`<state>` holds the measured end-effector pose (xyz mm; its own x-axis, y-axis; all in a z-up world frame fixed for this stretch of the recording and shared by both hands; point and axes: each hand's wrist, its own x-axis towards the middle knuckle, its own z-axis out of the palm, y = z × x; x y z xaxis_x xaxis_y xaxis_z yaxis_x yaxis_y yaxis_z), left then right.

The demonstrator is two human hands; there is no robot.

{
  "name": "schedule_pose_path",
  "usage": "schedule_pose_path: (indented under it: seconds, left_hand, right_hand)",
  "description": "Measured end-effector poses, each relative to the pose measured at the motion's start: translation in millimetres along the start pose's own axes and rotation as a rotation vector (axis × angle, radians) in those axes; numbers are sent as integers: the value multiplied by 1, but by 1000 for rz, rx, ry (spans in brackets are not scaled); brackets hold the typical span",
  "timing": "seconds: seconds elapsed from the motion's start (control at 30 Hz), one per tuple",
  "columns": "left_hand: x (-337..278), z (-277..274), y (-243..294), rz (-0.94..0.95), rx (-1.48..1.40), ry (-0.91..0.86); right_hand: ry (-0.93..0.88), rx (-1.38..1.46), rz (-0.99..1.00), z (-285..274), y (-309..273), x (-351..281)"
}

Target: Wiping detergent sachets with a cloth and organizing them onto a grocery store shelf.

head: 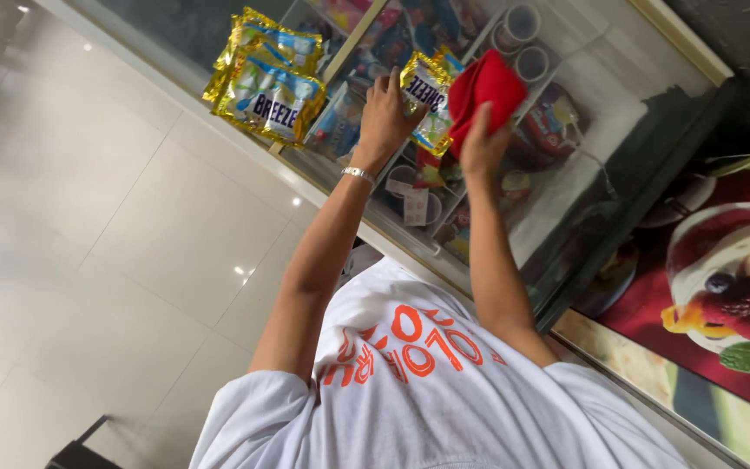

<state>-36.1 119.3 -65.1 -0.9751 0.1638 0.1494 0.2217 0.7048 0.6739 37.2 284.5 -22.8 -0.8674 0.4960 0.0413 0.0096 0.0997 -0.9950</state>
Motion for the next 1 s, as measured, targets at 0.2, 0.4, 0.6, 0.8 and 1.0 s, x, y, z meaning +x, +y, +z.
schedule_pose_path:
  seconds: [0.2,0.4,0.6,0.8,1.0]
  left_hand:
    - [10,31,-26,-53,-316,12]
    - [-44,-50,5,-326,-722,60]
    - [-79,-87,-4,-841,-1947,3]
    - [-122,-143,45,-519,-1908,148]
    - [-145,-201,39,114,-2628,216]
  right_hand:
    - [-241,-781,-560,27,26,-30]
    - [-233,-535,-500,35,12,-34]
    - [-402,-327,-772,68,-37,-117]
    - [-522,-102,-705,108,-72,-87]
    - [-741,-127,-983,128,-125,-165]
